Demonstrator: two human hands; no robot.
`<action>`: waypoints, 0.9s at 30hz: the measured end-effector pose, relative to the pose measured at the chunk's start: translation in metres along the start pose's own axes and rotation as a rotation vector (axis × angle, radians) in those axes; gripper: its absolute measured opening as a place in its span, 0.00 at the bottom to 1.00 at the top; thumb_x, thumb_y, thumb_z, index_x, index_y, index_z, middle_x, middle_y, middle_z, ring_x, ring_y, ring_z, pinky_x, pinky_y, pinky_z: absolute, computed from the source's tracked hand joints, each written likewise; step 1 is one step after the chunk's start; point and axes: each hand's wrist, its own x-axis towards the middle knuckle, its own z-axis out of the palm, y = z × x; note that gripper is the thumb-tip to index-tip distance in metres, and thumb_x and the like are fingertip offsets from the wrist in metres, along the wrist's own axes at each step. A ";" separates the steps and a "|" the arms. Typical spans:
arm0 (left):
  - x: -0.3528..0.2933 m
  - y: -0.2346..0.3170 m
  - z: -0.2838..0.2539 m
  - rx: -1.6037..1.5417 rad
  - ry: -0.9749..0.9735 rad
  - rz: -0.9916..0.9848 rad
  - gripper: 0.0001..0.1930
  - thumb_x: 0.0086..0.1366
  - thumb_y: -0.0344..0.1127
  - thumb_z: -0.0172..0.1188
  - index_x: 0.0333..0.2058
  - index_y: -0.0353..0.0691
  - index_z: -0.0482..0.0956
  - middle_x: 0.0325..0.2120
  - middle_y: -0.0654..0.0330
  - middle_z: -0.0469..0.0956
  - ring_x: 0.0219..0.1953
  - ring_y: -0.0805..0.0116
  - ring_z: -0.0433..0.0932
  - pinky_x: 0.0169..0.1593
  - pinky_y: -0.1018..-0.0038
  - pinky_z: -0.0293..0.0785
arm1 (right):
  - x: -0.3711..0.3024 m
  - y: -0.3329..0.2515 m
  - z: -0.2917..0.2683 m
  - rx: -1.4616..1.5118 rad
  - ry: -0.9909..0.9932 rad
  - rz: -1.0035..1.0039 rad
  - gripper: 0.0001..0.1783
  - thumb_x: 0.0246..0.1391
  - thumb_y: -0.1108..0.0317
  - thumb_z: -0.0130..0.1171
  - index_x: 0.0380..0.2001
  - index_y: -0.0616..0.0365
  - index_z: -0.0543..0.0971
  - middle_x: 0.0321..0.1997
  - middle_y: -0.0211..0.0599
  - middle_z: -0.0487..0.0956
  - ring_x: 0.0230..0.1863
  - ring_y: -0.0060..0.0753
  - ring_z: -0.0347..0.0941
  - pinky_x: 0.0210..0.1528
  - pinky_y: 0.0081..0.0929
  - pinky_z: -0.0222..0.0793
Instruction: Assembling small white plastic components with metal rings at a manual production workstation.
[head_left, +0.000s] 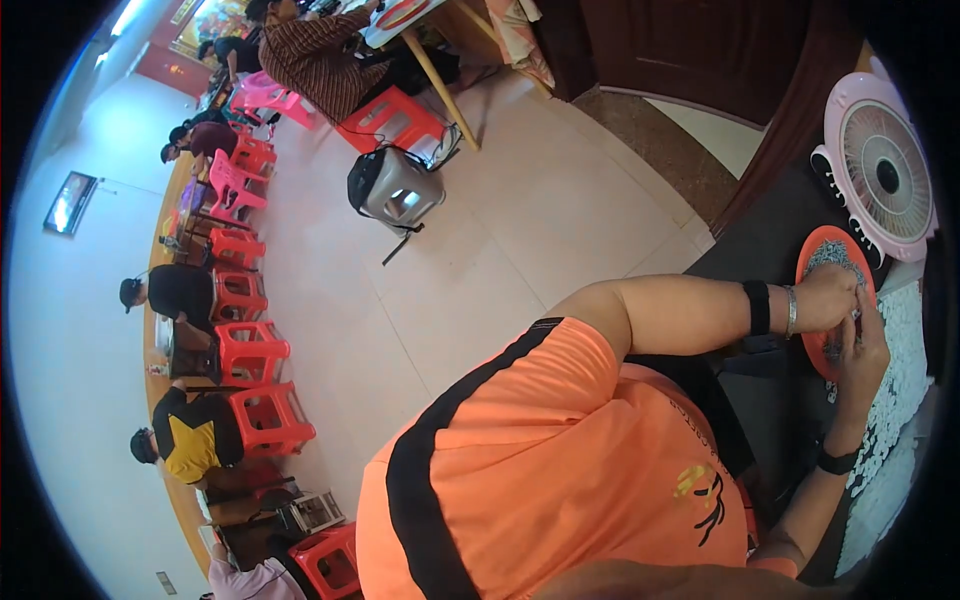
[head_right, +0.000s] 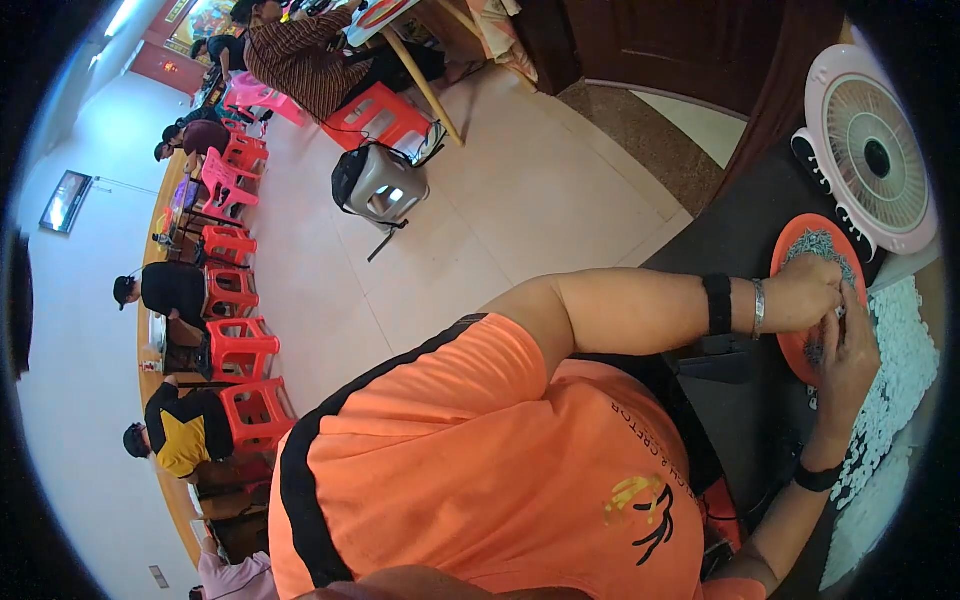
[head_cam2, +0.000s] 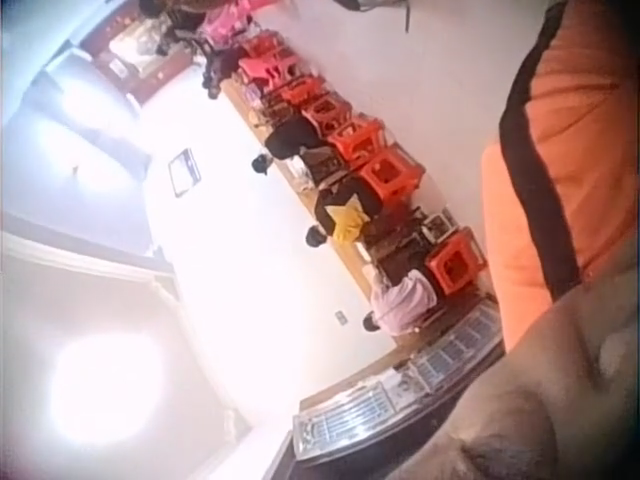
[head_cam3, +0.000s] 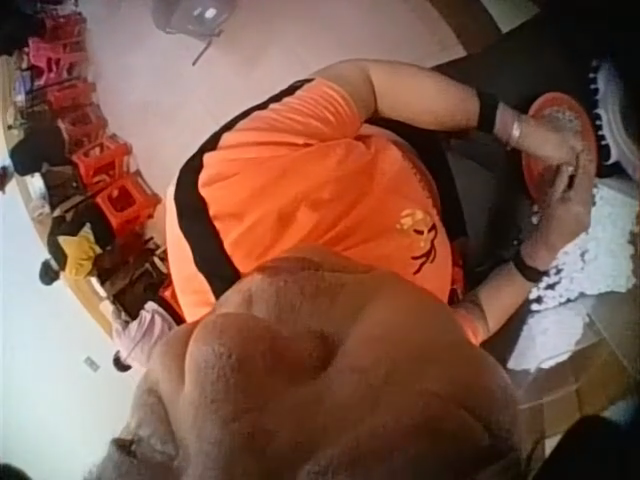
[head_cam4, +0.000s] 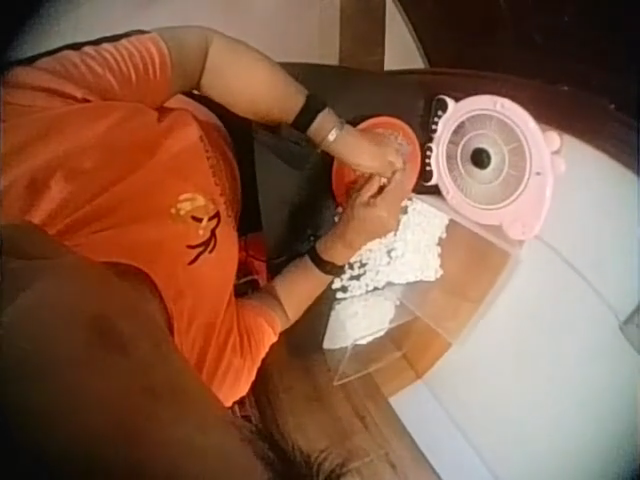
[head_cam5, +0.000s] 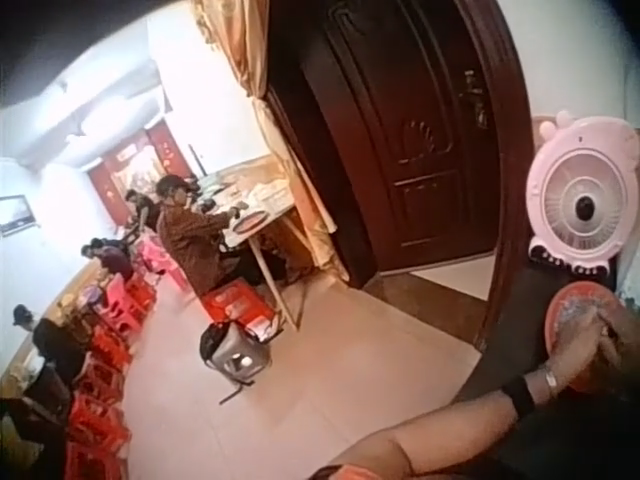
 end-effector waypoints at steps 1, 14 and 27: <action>0.000 0.001 0.000 0.002 0.004 -0.001 0.10 0.52 0.30 0.49 0.23 0.28 0.76 0.17 0.44 0.75 0.24 0.55 0.78 0.27 0.66 0.75 | 0.000 0.001 0.000 0.001 -0.002 -0.004 0.17 0.53 0.73 0.53 0.47 0.63 0.73 0.43 0.48 0.76 0.41 0.45 0.75 0.42 0.31 0.70; -0.002 0.007 0.009 0.036 -0.058 -0.172 0.10 0.49 0.33 0.53 0.19 0.32 0.79 0.21 0.46 0.76 0.27 0.54 0.77 0.34 0.61 0.73 | -0.010 0.025 0.012 -0.136 -0.021 -0.029 0.16 0.56 0.69 0.50 0.47 0.63 0.71 0.43 0.51 0.76 0.41 0.50 0.74 0.41 0.33 0.70; 0.002 0.000 0.013 0.273 -0.057 0.122 0.05 0.45 0.32 0.58 0.21 0.39 0.79 0.21 0.54 0.76 0.28 0.56 0.76 0.33 0.63 0.72 | -0.009 0.019 0.010 0.011 0.078 0.056 0.12 0.57 0.69 0.52 0.43 0.62 0.76 0.37 0.45 0.78 0.35 0.35 0.77 0.36 0.24 0.70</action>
